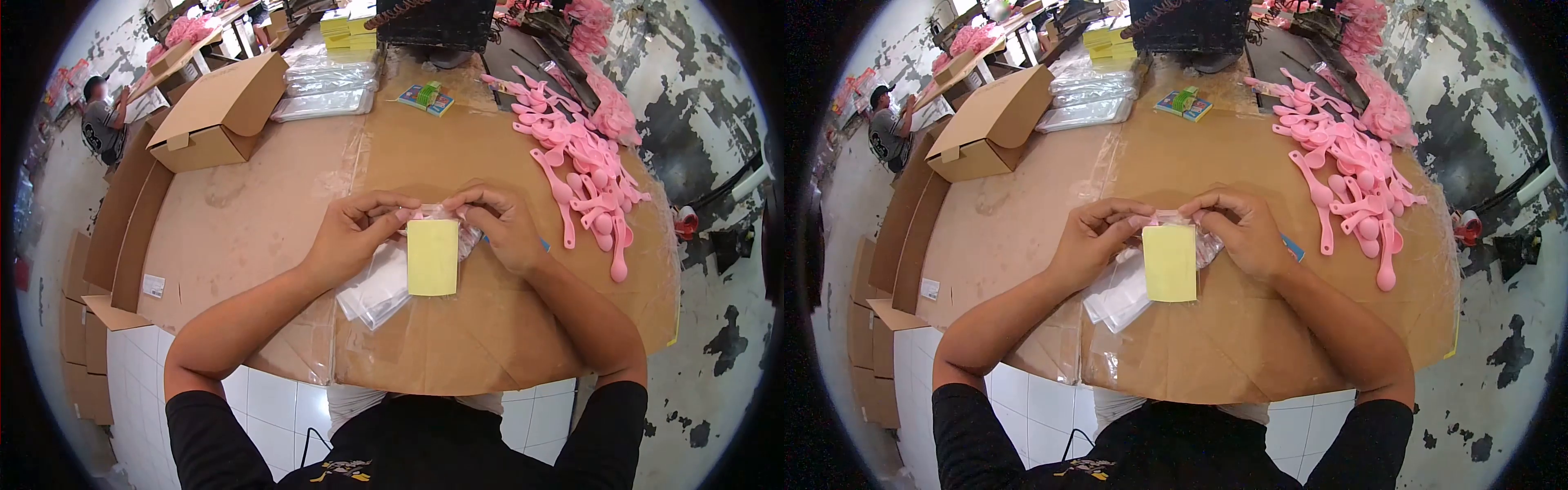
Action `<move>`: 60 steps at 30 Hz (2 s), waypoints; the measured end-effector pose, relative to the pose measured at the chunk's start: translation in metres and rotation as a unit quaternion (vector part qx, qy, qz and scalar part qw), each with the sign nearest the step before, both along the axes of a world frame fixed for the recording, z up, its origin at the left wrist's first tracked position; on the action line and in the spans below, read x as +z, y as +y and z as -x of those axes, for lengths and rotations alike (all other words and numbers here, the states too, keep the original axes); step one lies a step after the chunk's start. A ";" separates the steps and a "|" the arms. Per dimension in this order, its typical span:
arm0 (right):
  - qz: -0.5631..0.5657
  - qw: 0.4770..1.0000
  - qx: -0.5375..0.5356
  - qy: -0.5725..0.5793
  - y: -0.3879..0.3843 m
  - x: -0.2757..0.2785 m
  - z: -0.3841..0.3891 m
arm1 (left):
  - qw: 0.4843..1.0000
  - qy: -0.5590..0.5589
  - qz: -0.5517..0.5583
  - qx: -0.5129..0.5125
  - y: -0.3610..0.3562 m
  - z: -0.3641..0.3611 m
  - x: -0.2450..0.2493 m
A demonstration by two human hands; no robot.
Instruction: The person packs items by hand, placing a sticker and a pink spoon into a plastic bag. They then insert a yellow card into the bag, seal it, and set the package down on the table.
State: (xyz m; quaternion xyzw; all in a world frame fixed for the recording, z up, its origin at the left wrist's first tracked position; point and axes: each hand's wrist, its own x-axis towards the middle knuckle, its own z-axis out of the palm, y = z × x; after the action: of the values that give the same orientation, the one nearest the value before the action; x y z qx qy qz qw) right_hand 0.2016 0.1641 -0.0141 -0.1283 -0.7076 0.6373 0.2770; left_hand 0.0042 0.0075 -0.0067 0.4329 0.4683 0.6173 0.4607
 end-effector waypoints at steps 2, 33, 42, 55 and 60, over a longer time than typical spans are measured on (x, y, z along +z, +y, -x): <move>0.009 1.000 0.005 -0.004 0.001 0.000 -0.002 | 0.999 -0.031 0.008 -0.005 0.000 0.002 0.001; -0.244 0.962 -0.115 0.050 -0.015 0.004 -0.001 | 0.997 0.054 0.014 0.047 -0.001 0.024 0.030; -0.584 0.800 0.129 -0.043 -0.042 0.015 0.004 | 0.980 0.076 -0.081 0.167 -0.024 0.075 0.045; -0.551 0.830 0.084 -0.032 -0.044 0.016 0.004 | 0.858 -0.123 -0.113 0.485 -0.135 0.295 0.034; -0.564 0.824 0.059 -0.019 -0.043 0.015 0.004 | 0.949 0.171 -0.002 0.266 -0.075 0.150 0.039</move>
State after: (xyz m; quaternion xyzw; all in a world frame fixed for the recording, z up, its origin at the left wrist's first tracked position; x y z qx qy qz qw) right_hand 0.1974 0.1214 0.0008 0.0797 -0.9550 0.1398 0.2493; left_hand -0.1456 -0.0678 0.0326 0.3921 0.6374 0.6350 0.1918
